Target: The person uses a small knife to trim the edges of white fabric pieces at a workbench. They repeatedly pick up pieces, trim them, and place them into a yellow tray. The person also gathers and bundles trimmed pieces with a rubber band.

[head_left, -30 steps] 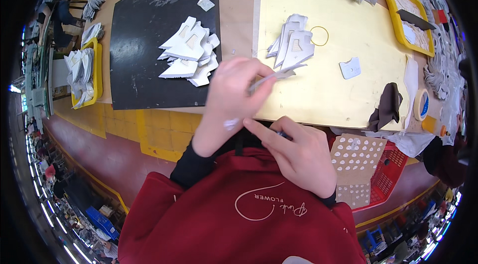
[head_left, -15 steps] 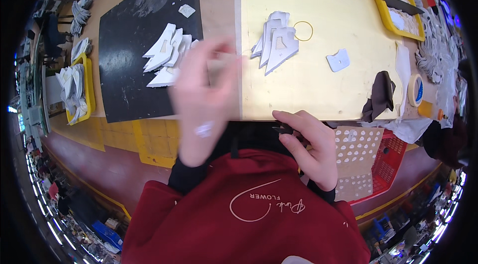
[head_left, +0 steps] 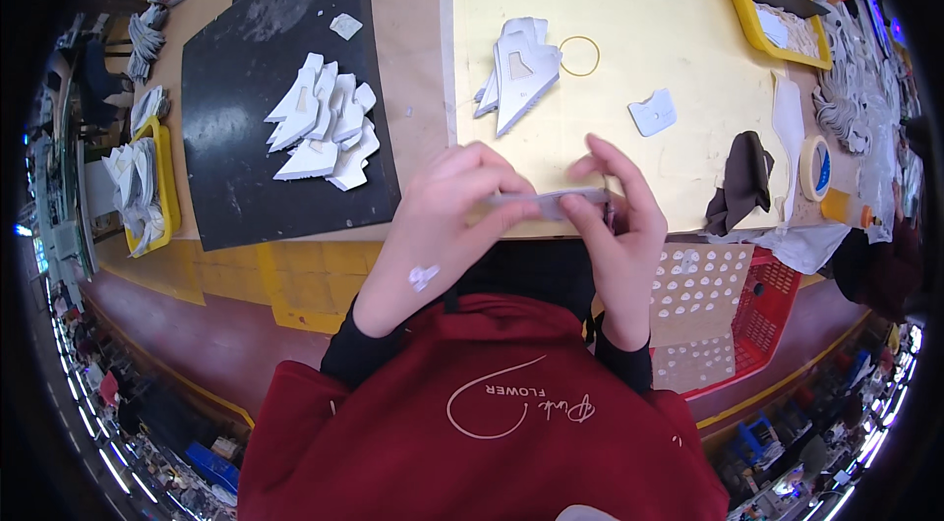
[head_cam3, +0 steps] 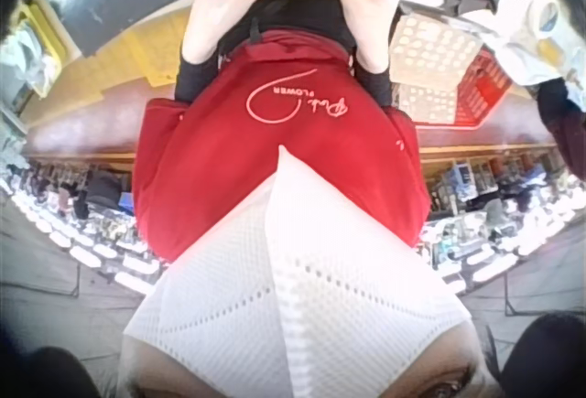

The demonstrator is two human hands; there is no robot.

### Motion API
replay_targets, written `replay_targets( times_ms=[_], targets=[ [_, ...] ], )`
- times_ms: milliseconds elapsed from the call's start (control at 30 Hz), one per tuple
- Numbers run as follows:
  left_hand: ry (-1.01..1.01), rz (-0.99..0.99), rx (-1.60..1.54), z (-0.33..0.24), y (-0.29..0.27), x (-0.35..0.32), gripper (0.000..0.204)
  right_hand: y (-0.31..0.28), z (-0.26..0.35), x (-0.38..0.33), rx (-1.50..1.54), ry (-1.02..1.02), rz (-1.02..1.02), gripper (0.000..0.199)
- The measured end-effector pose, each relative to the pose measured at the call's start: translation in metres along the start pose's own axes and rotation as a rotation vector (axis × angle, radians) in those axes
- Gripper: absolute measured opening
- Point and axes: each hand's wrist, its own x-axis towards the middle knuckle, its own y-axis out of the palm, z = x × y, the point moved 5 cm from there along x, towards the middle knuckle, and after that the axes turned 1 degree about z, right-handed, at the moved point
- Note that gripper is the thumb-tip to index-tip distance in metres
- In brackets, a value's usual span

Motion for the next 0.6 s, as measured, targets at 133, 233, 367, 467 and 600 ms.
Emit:
replay_targets(
  times_ms=[133,233,367,467,600],
  targets=[
    [0.123,0.079,-0.177,-0.011,-0.006,-0.005,0.015,0.02,-0.012,-0.001,0.637,0.289,0.172,0.048],
    [0.329,-0.006,-0.261,-0.01,-0.003,-0.004,0.016,0.04,-0.024,-0.007,0.822,0.465,0.351,0.04],
    [0.303,-0.061,-0.385,0.002,0.006,-0.003,0.017,0.042,-0.018,-0.009,0.641,0.415,0.215,0.037],
    [0.169,-0.174,-0.406,0.005,0.003,-0.005,0.016,0.022,-0.006,-0.008,0.157,0.017,0.027,0.037],
    [0.165,-0.258,-0.353,0.008,-0.001,-0.005,0.015,0.011,0.015,-0.016,-0.194,-0.344,-0.004,0.042]
  ],
)
